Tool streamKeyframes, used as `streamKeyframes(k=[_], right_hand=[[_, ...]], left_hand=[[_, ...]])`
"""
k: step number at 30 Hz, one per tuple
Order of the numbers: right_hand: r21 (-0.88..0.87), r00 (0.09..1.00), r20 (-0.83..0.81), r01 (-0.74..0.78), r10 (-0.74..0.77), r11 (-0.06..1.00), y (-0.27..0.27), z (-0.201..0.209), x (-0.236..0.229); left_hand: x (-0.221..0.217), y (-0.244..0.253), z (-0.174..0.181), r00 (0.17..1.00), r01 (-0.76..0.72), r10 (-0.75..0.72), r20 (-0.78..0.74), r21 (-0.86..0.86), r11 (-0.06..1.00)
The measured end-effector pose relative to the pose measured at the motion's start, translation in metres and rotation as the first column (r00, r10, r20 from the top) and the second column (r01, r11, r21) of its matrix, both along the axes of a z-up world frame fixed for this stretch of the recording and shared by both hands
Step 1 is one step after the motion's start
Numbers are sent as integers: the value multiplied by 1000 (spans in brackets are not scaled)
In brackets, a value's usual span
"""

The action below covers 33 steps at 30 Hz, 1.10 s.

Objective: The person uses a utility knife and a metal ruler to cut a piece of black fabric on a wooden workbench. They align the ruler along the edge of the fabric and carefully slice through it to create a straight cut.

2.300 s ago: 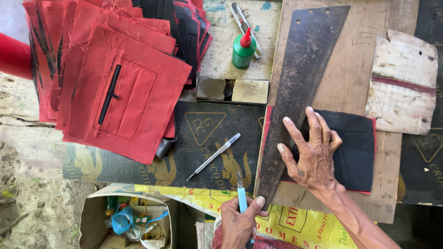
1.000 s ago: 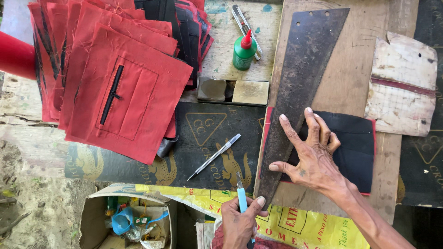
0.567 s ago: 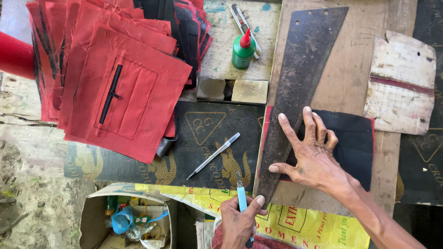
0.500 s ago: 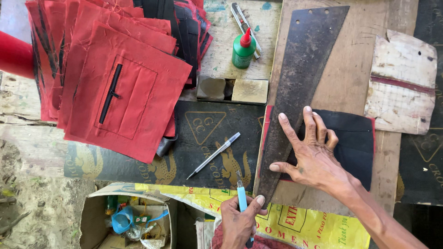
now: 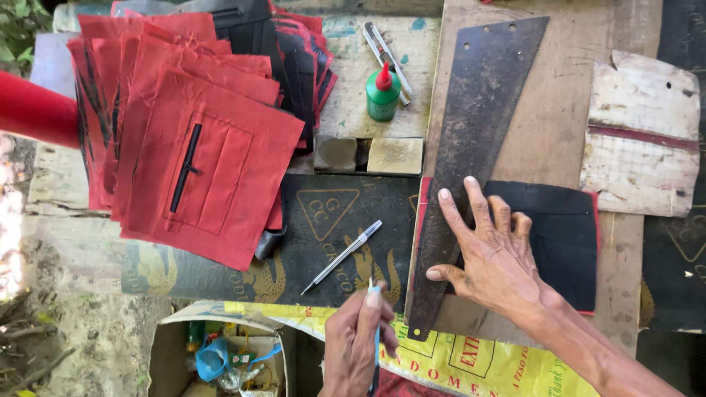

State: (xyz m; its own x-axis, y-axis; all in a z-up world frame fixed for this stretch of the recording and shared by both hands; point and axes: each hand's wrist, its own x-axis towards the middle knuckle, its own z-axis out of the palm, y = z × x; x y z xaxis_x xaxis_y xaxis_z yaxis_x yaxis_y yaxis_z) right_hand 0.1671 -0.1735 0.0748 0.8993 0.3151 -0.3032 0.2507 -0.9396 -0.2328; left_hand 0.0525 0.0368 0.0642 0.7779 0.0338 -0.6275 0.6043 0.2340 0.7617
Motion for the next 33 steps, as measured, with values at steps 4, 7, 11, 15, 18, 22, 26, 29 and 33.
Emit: streamKeyframes(k=[4,7,11,15,18,22,26,29,33], right_hand=[[12,997,-78,-8,9,1000,-4,3,7],[21,994,-105,-7,9,1000,-7,3,10],[67,996,-88,-11,17,998,-10,-1,10],[97,996,-85,1,7,995,-11,-1,11],[102,998,-64,-9,15,995,-10,-1,12],[126,999,-38,-16,21,992,-10,0,12],[144,999,-32,-21,26,989,-12,-1,12],[141,1000,-15,-15,18,990,-12,-5,9],[150,998,68,-27,17,988,-13,-8,6]], left_hand=[[50,-27,11,979,-8,-9,204,82,997],[79,-39,14,966,57,-81,246,103,993],[104,-52,-1,988,31,-35,152,30,999],[117,-58,-14,988,-44,42,147,5,999],[122,-61,-17,989,-11,2,150,56,998],[126,-68,-16,995,53,-60,75,85,995],[127,-73,-9,980,98,-138,143,261,961],[126,-72,-7,970,93,-159,184,324,941],[128,-71,-7,964,92,-166,206,327,941]])
